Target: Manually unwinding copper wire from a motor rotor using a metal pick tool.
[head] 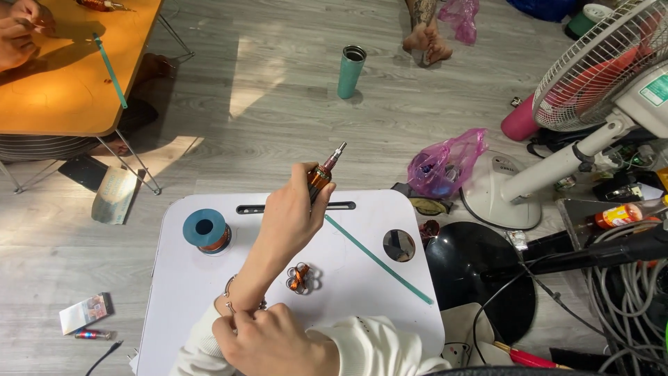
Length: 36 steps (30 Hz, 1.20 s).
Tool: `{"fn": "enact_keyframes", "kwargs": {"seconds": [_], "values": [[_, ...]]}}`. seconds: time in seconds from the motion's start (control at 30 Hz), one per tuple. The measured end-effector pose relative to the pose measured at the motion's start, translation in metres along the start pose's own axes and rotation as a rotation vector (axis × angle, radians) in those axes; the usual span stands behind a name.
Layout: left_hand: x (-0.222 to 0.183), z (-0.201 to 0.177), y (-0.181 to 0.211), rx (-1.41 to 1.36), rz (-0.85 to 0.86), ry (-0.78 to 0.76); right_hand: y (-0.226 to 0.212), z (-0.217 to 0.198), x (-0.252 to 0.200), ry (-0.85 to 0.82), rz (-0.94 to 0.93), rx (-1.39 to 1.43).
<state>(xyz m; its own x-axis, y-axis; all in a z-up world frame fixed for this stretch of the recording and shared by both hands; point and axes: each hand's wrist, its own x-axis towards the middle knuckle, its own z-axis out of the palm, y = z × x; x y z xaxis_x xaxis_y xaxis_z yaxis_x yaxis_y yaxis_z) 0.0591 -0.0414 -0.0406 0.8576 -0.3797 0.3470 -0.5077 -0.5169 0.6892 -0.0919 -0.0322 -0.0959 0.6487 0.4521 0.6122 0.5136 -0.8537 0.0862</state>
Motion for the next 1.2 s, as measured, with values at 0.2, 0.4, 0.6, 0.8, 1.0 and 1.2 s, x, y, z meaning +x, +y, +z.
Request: {"fn": "enact_keyframes", "kwargs": {"seconds": [0.2, 0.4, 0.6, 0.8, 1.0, 1.2], "values": [[0.003, 0.007, 0.001, -0.022, -0.018, -0.076, 0.024, -0.024, 0.021, -0.065, -0.013, 0.177], [0.001, 0.001, -0.008, -0.113, 0.033, -0.081, 0.071, -0.047, 0.042, 0.063, 0.097, 0.382], [-0.006, -0.021, 0.005, -0.35, 0.026, -0.014, 0.134, -0.052, 0.04, 0.259, 0.35, 0.505], [-0.015, -0.019, 0.018, -0.697, 0.074, 0.124, 0.147, -0.061, 0.05, 0.37, 0.685, 0.904], [-0.02, -0.031, 0.03, -0.737, 0.136, 0.182, 0.145, -0.05, 0.045, 0.364, 0.644, 1.118], [-0.023, -0.026, 0.019, -0.764, 0.153, 0.163, 0.145, -0.05, 0.041, 0.365, 0.569, 0.919]]}}
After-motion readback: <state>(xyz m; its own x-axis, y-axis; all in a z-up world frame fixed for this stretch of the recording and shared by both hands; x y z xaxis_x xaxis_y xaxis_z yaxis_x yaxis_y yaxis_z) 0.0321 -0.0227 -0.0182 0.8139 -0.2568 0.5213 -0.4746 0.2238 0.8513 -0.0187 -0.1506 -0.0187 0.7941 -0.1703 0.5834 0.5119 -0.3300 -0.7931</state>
